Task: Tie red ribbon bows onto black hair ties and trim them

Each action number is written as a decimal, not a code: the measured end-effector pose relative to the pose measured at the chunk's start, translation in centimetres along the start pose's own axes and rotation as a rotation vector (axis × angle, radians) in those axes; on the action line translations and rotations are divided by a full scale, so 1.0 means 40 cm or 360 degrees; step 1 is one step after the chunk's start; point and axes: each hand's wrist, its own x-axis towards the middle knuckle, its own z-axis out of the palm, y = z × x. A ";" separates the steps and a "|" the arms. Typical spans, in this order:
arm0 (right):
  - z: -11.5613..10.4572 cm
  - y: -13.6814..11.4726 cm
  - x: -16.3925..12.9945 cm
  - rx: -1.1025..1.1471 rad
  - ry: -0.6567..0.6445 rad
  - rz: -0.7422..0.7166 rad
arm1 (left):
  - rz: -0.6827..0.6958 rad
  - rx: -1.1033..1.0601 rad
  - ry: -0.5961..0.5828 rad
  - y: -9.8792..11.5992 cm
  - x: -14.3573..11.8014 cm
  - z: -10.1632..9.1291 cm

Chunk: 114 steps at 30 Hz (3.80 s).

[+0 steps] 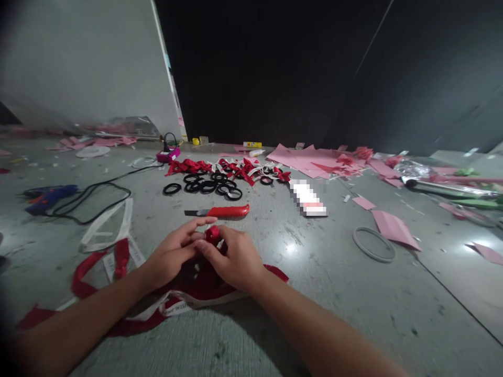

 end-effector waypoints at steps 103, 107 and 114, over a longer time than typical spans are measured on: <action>-0.005 0.026 0.017 0.0240 0.0430 -0.0415 | -0.0130 0.1563 0.0856 0.099 0.187 -0.213; -0.001 0.028 0.024 0.0449 0.0461 -0.0298 | 0.0032 0.1211 0.0632 0.106 0.070 -0.130; 0.031 -0.003 0.001 0.1074 0.0084 0.0135 | 0.0023 0.0353 0.0488 0.092 -0.108 0.006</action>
